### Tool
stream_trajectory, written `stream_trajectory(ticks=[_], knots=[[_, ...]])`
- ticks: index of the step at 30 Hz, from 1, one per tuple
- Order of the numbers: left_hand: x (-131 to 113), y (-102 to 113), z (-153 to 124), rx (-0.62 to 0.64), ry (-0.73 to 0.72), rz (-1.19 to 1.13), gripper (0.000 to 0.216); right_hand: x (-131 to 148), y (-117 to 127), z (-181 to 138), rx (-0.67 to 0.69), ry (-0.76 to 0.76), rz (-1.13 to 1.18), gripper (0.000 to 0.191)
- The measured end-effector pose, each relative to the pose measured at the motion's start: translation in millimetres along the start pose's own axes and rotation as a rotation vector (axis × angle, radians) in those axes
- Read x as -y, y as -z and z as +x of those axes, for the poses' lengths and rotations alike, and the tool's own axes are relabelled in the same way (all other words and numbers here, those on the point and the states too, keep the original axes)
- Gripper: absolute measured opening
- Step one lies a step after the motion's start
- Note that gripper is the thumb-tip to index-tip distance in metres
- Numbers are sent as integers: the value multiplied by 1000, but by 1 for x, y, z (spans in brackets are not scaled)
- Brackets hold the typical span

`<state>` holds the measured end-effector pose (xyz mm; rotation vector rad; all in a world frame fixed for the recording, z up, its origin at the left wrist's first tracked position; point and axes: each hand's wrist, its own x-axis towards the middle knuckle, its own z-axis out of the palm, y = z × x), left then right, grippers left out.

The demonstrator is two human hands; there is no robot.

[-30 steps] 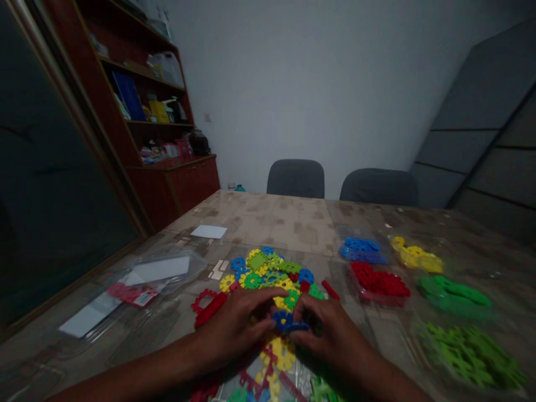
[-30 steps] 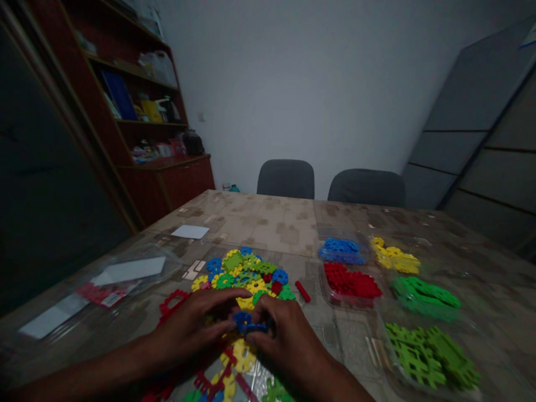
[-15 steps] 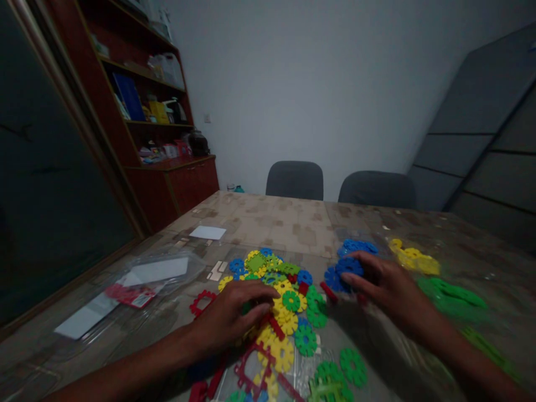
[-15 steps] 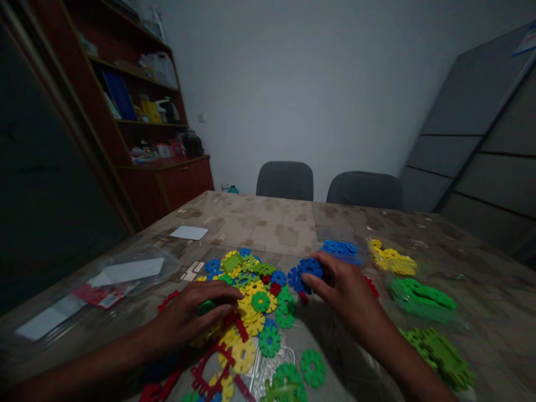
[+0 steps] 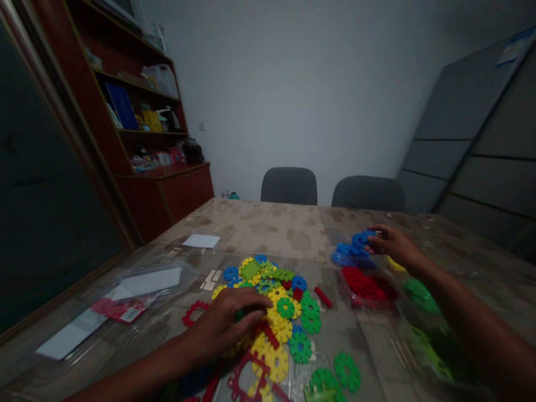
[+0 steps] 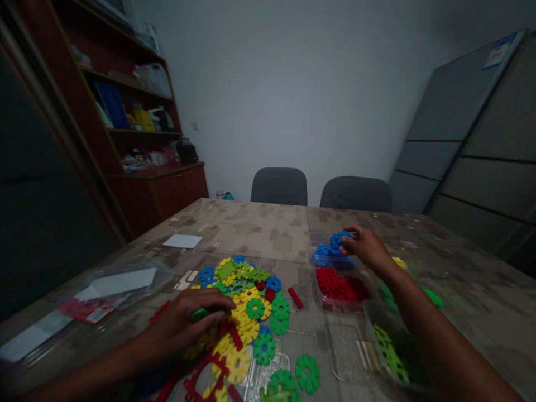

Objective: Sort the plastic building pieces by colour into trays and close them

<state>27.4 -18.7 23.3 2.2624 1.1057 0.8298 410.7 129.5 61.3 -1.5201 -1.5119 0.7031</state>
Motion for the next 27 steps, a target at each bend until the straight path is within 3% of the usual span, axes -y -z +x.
stream_trajectory(ticks=[5, 10, 15, 17, 22, 27], knots=[[2, 3, 1, 18, 16, 13, 20, -9, 12, -1, -7, -29, 62, 24], [7, 8, 2, 4, 37, 39, 20, 17, 8, -40, 88, 23, 74, 37], [17, 11, 3, -12, 61, 68, 23, 51, -29, -103, 510, 256, -112, 31], [22, 11, 2, 2, 47, 101, 23, 53, -48, -123, 610, 373, -216, 23], [32, 6, -2, 77, -26, 191, 25, 40, -84, -141, 682, 408, -459, 23], [32, 8, -1, 150, -51, 179, 21, 33, -99, -152, 720, 345, -420, 21]])
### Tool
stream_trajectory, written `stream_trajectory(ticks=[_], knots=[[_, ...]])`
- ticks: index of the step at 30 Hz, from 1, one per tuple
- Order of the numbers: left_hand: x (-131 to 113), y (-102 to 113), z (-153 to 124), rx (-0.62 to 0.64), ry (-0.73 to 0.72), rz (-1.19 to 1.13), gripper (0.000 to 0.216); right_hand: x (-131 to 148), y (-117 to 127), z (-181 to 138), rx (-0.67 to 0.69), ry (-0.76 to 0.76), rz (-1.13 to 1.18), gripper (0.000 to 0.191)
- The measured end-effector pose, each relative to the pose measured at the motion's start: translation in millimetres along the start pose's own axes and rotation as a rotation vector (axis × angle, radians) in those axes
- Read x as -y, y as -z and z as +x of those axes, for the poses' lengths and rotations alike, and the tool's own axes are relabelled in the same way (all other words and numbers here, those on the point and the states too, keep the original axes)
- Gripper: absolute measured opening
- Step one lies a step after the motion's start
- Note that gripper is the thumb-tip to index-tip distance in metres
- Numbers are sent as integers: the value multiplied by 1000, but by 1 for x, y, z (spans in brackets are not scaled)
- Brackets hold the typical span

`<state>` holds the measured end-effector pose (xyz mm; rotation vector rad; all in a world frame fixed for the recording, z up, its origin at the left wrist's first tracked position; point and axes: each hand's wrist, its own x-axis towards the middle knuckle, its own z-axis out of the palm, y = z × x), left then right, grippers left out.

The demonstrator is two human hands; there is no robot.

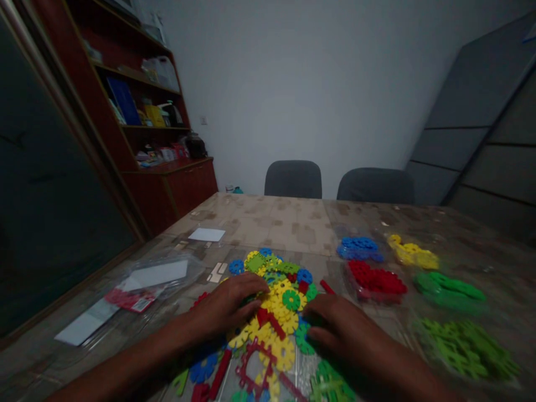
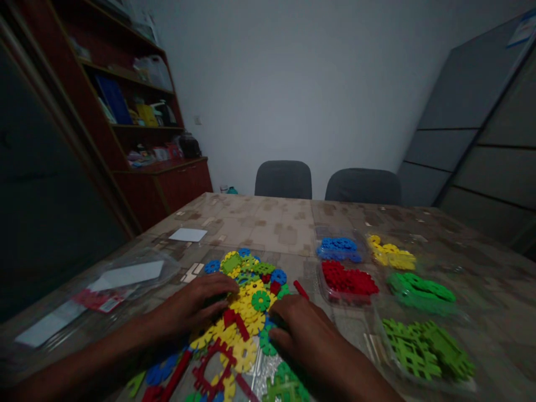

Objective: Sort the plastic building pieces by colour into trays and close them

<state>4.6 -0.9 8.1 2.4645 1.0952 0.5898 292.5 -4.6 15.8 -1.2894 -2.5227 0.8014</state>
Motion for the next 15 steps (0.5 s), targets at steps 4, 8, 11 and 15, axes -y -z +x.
stream_trajectory(ticks=[4, 8, 11, 15], knots=[[-6, 6, -1, 70, -31, -10, 21, 3, -9, -1, 79, -30, -15, 44], [-12, 7, -1, 100, -35, 2, 14, 2, -11, 1, 95, -50, -67, 42], [-13, 5, 0, 121, -48, 5, 14, 5, -10, 1, 50, -10, -57, 34], [-9, 1, 2, 62, -32, 44, 20, 17, -13, 2, -54, 187, -66, 32]])
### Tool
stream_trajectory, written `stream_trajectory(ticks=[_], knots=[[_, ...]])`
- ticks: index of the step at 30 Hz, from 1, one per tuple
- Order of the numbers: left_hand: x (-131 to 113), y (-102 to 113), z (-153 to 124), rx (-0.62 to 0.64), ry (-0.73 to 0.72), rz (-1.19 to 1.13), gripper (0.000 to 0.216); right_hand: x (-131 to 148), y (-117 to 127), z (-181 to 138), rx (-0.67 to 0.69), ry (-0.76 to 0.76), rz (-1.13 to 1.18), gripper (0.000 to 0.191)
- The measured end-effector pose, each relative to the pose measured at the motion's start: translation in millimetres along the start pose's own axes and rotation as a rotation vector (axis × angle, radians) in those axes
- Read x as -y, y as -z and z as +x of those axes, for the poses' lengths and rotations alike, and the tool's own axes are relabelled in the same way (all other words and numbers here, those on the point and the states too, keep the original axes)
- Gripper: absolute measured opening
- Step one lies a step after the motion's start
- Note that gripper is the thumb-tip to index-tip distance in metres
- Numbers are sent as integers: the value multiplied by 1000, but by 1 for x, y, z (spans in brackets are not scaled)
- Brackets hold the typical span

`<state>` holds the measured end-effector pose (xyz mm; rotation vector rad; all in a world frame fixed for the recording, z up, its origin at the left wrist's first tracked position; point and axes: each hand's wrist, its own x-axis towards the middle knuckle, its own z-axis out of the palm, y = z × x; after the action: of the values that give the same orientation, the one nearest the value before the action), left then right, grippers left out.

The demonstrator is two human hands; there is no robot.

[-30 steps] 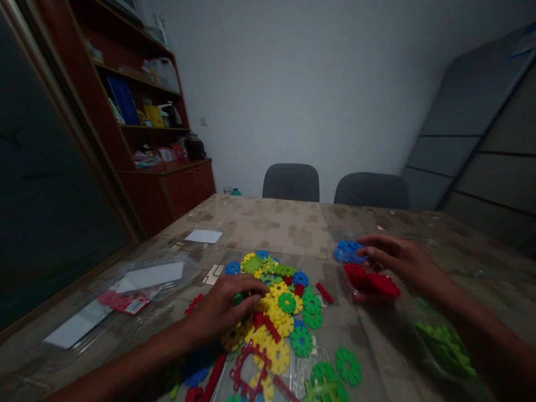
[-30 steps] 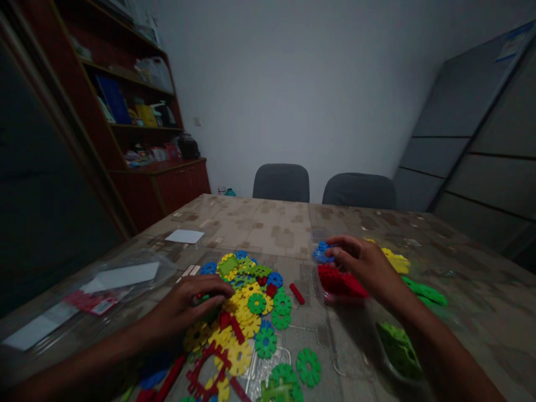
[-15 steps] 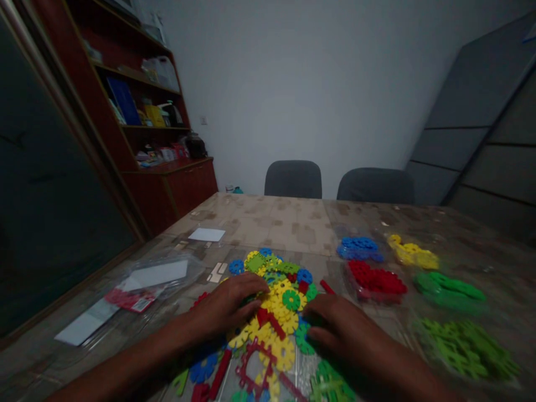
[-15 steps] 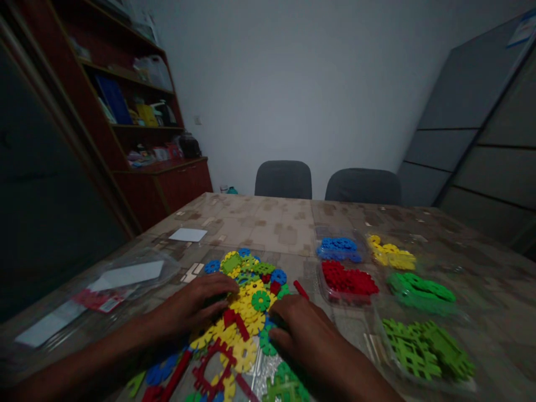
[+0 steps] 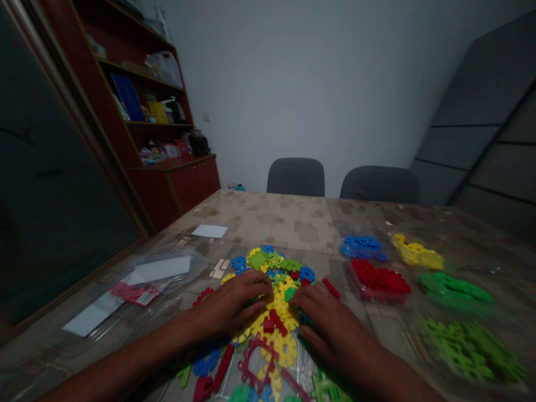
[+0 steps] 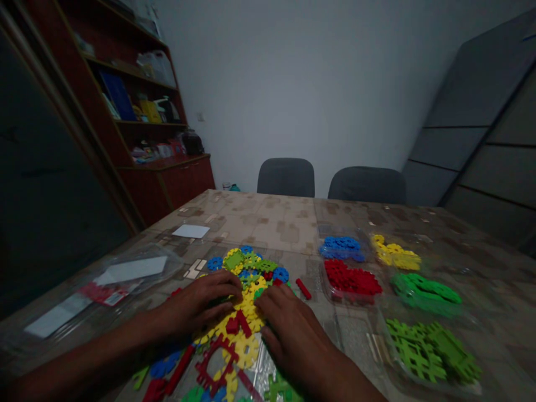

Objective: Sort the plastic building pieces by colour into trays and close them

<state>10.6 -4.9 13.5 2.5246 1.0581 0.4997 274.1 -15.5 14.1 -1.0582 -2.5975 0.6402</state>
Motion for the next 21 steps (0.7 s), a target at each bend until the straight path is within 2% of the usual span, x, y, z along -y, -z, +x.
stream_trajectory(ticks=[2, 4, 7, 10, 13, 17, 19, 21], knots=[[3, -2, -1, -31, 7, 24, 24, 4, -4, 2, -23, 63, -24, 41], [5, -3, -2, -42, 3, 49, 32, 3, -6, 5, -18, 39, -61, 43], [5, -4, -3, -16, 19, 101, 36, -1, -4, 10, 2, -73, -129, 21], [3, -3, 0, 12, 65, 176, 30, -1, 1, 14, -5, -109, -169, 18], [0, 0, 2, 19, 88, 228, 30, 2, 1, 16, -15, -9, -133, 19], [0, 2, 2, 2, 62, 221, 32, 1, -14, 17, -17, 154, -153, 34], [2, 1, 2, -24, 21, 207, 34, -3, -22, 18, -25, 166, -206, 37], [2, 0, 1, -58, -54, 188, 36, -5, -27, 21, -38, 138, -244, 28]])
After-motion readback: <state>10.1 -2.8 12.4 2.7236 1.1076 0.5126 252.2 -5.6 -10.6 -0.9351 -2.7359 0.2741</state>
